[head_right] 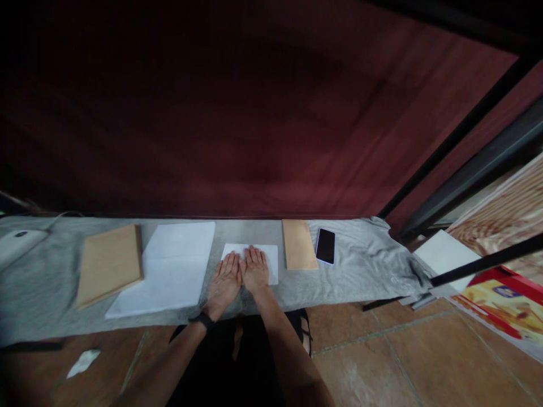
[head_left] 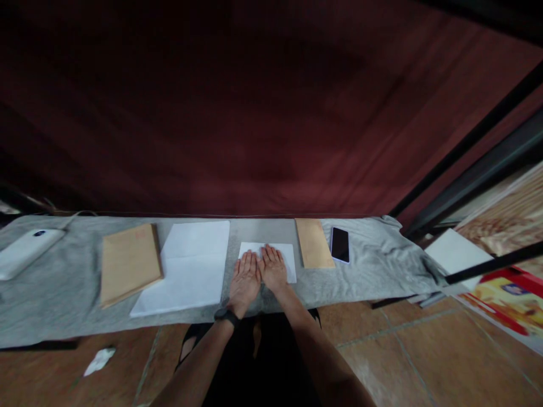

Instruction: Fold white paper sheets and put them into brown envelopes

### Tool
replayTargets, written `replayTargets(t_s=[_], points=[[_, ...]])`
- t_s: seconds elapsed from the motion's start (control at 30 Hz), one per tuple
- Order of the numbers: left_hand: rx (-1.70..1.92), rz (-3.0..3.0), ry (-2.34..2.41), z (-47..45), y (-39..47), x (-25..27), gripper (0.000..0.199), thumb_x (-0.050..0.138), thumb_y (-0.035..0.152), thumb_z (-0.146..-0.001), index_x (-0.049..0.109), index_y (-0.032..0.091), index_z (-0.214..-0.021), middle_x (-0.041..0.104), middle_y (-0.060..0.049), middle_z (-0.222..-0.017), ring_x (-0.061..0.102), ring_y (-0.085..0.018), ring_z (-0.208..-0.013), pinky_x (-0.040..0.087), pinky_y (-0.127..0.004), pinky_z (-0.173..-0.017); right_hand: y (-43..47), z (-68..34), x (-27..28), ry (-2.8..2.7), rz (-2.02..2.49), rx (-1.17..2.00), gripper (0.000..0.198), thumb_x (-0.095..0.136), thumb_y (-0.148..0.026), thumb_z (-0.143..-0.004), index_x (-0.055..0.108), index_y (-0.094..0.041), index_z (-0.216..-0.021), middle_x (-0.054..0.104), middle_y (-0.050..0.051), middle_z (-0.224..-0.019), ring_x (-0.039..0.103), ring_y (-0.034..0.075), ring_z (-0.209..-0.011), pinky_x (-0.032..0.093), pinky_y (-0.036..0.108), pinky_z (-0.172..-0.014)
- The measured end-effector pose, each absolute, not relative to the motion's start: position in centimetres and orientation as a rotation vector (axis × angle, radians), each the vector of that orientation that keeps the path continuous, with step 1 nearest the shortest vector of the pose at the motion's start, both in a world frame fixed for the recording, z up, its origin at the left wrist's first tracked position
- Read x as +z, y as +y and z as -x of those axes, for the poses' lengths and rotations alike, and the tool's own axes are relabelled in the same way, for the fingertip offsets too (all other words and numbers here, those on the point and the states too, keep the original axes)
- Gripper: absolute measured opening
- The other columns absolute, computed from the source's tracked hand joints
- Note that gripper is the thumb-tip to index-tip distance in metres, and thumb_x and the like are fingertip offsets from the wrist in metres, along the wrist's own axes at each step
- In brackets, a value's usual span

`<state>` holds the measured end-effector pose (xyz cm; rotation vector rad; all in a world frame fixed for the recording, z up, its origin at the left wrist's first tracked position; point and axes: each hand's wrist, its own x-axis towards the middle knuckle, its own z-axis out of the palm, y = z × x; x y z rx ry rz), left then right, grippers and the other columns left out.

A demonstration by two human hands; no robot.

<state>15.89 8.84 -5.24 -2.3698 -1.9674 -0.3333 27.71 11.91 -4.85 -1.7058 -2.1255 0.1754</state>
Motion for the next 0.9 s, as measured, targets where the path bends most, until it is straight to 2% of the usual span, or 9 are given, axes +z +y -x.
replayTargets(t_s=[0.17,0.47,0.63,0.7,0.9], points=[[-0.388,2.350,-2.017,-16.1,8.9,-5.2,0.059,0.029,0.031,-0.100,0.036,0.006,-0.152,0.032,-0.016,-0.161,0.024,-0.025,-0.152,0.018,-0.045,-0.124,12.0,-29.5,-5.5,-2.098,1.749,0.088,0.050,0.035,-0.036,-0.106,0.045,-0.014,-0.150,0.044,0.011,-0.155,0.037,0.024,-0.146,0.025,0.043,-0.120],[-0.434,2.317,-2.040,-16.1,8.9,-5.5,0.060,0.030,0.032,-0.099,0.037,0.005,-0.152,0.035,-0.017,-0.160,0.025,-0.025,-0.152,0.023,-0.045,-0.123,10.5,-31.8,-6.3,-1.975,1.878,-0.062,0.054,0.039,-0.035,-0.105,0.041,-0.007,-0.151,0.040,0.018,-0.156,0.038,0.028,-0.145,0.029,0.045,-0.119],[-0.464,2.239,-2.105,-16.8,9.3,-5.4,0.060,0.030,0.031,-0.099,0.038,0.001,-0.149,0.037,-0.022,-0.157,0.027,-0.028,-0.151,0.019,-0.050,-0.124,9.8,-32.1,-6.0,-1.952,1.914,-0.075,0.056,0.040,-0.035,-0.104,0.040,-0.005,-0.151,0.040,0.020,-0.155,0.039,0.030,-0.144,0.030,0.045,-0.118],[-0.487,2.276,-2.066,-17.6,10.0,-5.2,0.060,0.029,0.032,-0.099,0.038,0.000,-0.149,0.038,-0.022,-0.157,0.028,-0.028,-0.150,0.022,-0.049,-0.123,9.8,-32.1,-5.8,-1.952,1.918,-0.062,0.056,0.039,-0.035,-0.104,0.039,-0.005,-0.151,0.040,0.020,-0.155,0.037,0.030,-0.145,0.030,0.046,-0.118],[-0.469,2.569,-1.876,-21.1,12.7,-4.7,0.058,0.025,0.035,-0.102,0.040,0.007,-0.150,0.042,-0.014,-0.157,0.033,-0.023,-0.149,0.029,-0.041,-0.122,9.7,-32.2,-5.8,-1.984,1.900,-0.028,0.052,0.036,-0.021,-0.102,0.039,-0.006,-0.152,0.036,0.019,-0.158,0.033,0.027,-0.148,0.026,0.047,-0.120]])
